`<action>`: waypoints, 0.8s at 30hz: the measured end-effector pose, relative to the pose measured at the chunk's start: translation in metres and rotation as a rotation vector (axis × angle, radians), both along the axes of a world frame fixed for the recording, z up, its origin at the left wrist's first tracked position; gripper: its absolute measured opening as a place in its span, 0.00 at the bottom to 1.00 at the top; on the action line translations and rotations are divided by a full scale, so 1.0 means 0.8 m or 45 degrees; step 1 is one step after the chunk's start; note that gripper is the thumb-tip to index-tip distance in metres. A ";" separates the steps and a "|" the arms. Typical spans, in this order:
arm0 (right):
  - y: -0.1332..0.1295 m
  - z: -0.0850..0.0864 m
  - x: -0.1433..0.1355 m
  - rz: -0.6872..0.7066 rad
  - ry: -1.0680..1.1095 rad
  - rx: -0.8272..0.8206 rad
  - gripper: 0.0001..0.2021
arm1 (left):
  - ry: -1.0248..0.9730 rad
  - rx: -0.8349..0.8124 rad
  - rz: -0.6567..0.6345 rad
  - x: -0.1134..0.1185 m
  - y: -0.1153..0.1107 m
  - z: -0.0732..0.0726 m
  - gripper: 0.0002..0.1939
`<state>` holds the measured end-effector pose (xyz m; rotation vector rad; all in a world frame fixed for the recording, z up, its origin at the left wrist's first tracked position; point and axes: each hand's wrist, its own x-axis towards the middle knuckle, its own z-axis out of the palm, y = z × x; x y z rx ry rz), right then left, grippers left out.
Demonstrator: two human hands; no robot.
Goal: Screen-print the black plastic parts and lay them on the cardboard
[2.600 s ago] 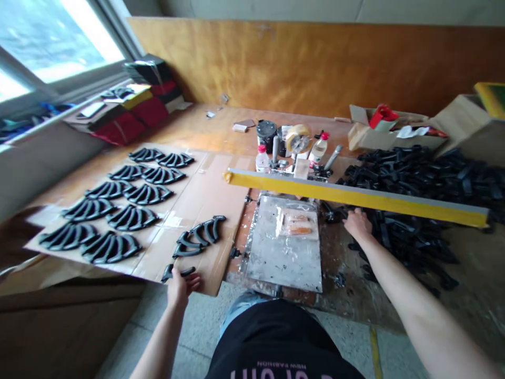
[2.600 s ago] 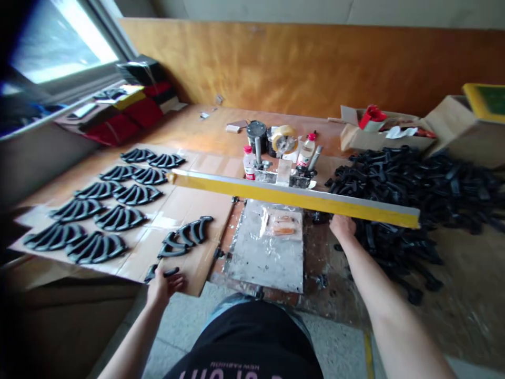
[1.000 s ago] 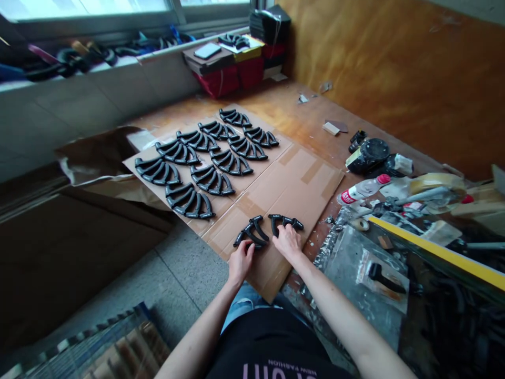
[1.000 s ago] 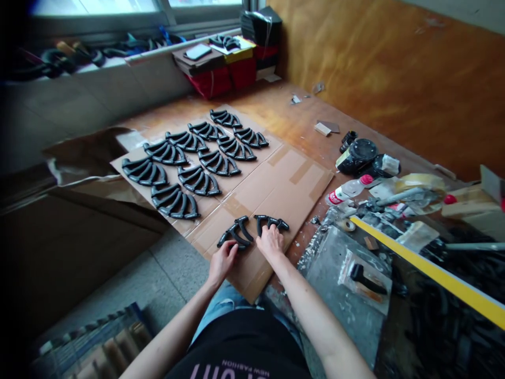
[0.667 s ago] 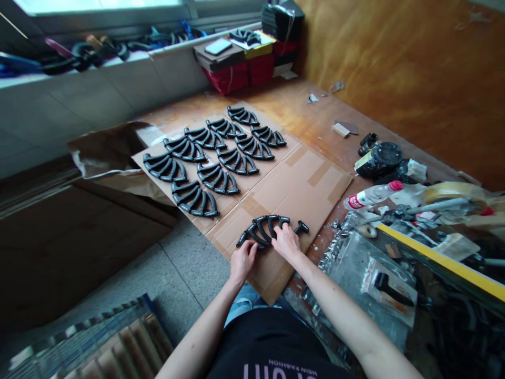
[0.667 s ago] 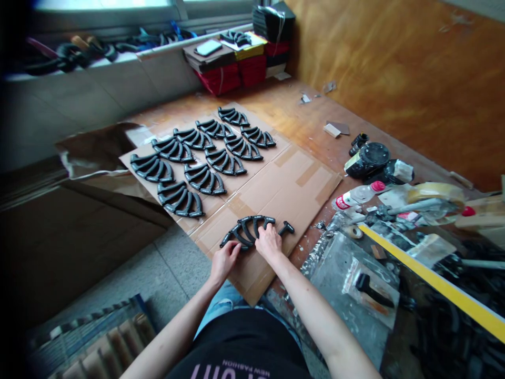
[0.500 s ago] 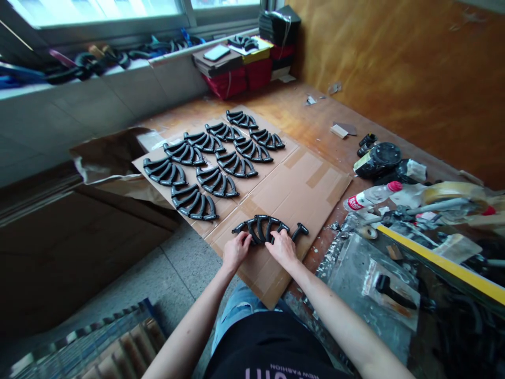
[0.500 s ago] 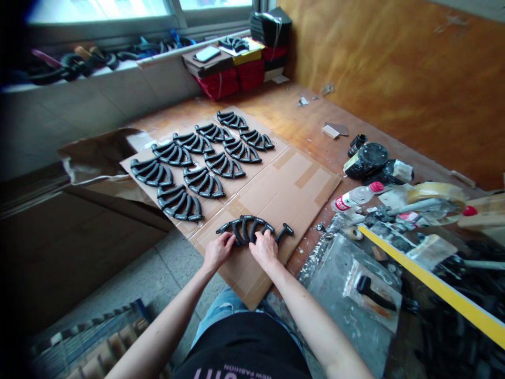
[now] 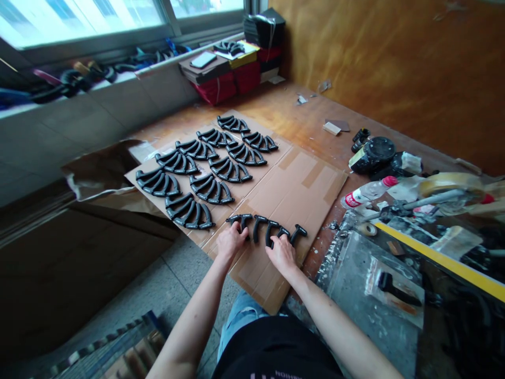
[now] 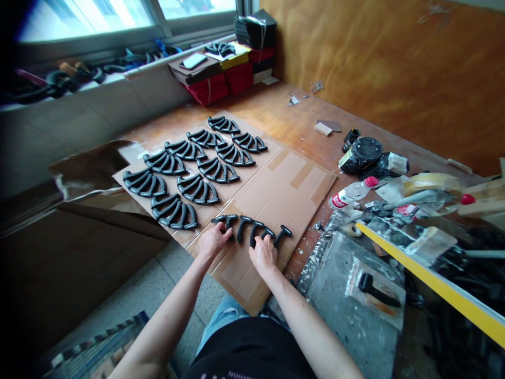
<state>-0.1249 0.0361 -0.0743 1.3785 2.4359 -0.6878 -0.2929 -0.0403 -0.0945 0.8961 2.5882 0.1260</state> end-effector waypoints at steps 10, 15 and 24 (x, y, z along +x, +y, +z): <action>-0.006 -0.001 -0.010 -0.019 0.115 -0.092 0.23 | -0.028 0.111 -0.317 -0.036 0.017 -0.004 0.22; -0.005 -0.004 -0.006 -0.026 0.193 -0.119 0.22 | 0.026 0.230 -0.298 -0.029 0.004 -0.007 0.25; 0.000 -0.027 0.005 -0.178 0.516 -0.231 0.22 | 0.152 0.488 -0.438 0.065 -0.005 -0.027 0.31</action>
